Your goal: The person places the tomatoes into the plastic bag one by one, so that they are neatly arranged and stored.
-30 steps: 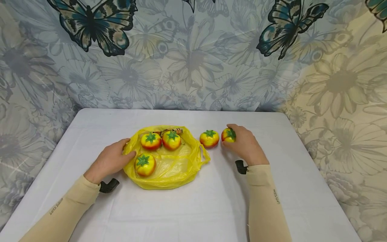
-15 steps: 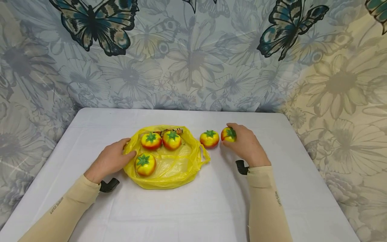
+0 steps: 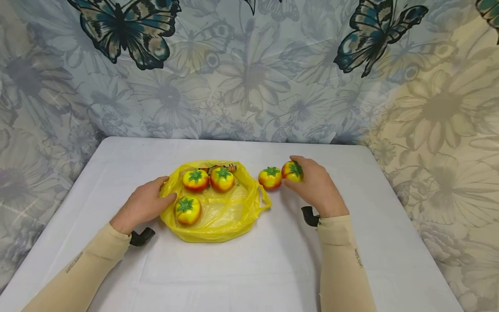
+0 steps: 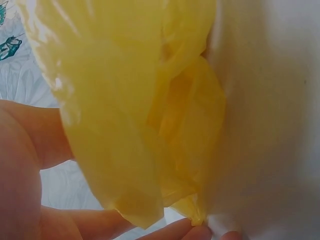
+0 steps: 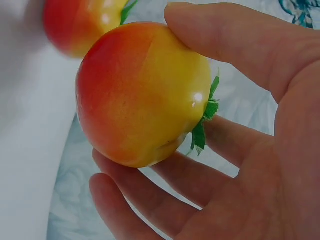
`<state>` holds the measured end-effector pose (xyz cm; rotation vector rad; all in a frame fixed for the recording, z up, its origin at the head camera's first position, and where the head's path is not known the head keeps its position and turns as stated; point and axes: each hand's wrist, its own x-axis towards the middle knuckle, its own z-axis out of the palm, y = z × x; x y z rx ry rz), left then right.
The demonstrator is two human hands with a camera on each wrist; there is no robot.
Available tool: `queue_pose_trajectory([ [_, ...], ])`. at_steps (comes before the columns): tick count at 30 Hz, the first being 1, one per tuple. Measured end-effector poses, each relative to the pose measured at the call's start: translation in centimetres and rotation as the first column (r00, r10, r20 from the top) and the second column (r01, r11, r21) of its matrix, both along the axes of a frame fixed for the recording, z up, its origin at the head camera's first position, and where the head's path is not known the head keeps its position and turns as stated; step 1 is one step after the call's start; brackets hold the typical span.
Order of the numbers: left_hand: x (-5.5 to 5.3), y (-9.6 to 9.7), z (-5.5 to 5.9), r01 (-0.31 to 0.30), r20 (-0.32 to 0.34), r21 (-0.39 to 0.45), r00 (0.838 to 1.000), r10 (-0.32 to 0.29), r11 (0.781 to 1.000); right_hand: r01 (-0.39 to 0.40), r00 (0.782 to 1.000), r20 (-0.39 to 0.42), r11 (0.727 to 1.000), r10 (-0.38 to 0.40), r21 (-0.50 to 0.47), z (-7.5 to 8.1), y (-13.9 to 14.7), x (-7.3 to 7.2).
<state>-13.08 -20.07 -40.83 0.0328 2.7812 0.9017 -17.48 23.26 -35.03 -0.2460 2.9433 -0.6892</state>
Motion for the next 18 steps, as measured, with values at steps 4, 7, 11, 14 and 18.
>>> queue_pose_trajectory([
  [4,-0.1,0.1,-0.1,0.002,-0.006,-0.002,1.000,-0.002,1.000,-0.028,1.000,-0.014,1.000,0.028,-0.010,0.2,-1.2,0.2],
  [7,-0.1,0.1,-0.2,0.003,-0.008,-0.003,1.000,-0.003,1.000,-0.050,0.999,-0.017,0.999,0.050,-0.008,0.4,-2.5,0.3],
  [11,-0.2,0.0,-0.2,0.003,-0.008,-0.005,1.000,-0.003,1.000,-0.076,0.997,-0.009,0.997,0.076,-0.017,0.8,-4.4,0.4],
  [14,-0.2,0.0,-0.2,0.001,-0.004,-0.005,1.000,-0.001,1.000,-0.102,0.995,-0.008,0.994,0.102,-0.026,1.1,-5.9,0.4],
  [18,-0.1,-0.1,-0.2,-0.004,-0.001,0.000,1.000,0.004,1.000,-0.148,0.989,-0.021,0.989,0.147,-0.024,1.4,-7.9,0.2],
])
